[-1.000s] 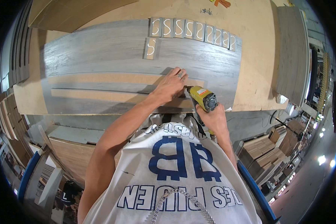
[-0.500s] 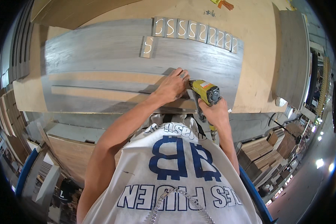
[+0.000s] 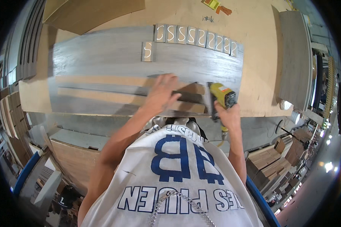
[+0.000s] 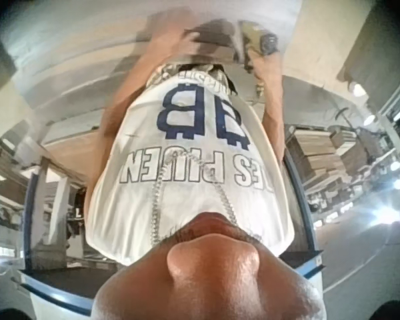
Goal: Nailing thin wooden strips onto a larger board using a pneumatic nail gun and organizing finished parts.
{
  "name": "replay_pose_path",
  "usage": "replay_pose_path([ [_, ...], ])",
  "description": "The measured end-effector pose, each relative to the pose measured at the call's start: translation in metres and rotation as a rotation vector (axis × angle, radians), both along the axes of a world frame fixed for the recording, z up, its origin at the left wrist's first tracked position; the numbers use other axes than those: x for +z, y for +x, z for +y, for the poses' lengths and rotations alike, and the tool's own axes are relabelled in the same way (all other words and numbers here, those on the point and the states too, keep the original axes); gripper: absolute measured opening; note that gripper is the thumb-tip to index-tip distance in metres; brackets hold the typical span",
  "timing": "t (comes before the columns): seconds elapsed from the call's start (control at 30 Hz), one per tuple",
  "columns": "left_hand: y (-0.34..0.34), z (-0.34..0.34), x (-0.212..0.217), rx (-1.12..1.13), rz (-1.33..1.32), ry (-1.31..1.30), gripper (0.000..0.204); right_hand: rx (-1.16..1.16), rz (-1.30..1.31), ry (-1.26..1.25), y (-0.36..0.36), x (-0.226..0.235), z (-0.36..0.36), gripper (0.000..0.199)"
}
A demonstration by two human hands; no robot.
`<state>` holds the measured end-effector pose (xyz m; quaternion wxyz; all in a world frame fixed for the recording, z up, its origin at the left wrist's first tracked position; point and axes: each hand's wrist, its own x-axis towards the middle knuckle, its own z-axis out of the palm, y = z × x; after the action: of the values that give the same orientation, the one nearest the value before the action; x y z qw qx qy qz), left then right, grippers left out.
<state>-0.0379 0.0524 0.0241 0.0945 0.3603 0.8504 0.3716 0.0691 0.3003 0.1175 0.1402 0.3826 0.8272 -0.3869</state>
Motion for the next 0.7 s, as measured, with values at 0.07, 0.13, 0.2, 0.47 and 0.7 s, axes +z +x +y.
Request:
replay_pose_path([
  [0.07,0.015,-0.029,0.007,0.206,-0.106,-0.025,0.036,0.101,-0.054,0.220,0.006,-0.011,0.025,0.038],
  [0.13,0.041,-0.062,0.008,0.336,-0.278,-0.006,0.030,0.239,-0.176,0.459,0.011,-0.028,0.040,0.055],
  [0.2,0.071,-0.083,-0.001,0.413,-0.358,-0.006,0.028,0.395,-0.069,0.597,0.013,-0.043,0.031,0.068],
  [0.47,0.119,-0.109,-0.060,0.671,-1.507,0.889,0.053,1.209,0.320,0.397,-0.027,-0.064,-0.045,0.107],
  [0.7,0.083,-0.101,-0.041,0.864,-1.461,1.380,0.057,1.207,0.454,0.222,0.000,-0.041,-0.038,0.099],
])
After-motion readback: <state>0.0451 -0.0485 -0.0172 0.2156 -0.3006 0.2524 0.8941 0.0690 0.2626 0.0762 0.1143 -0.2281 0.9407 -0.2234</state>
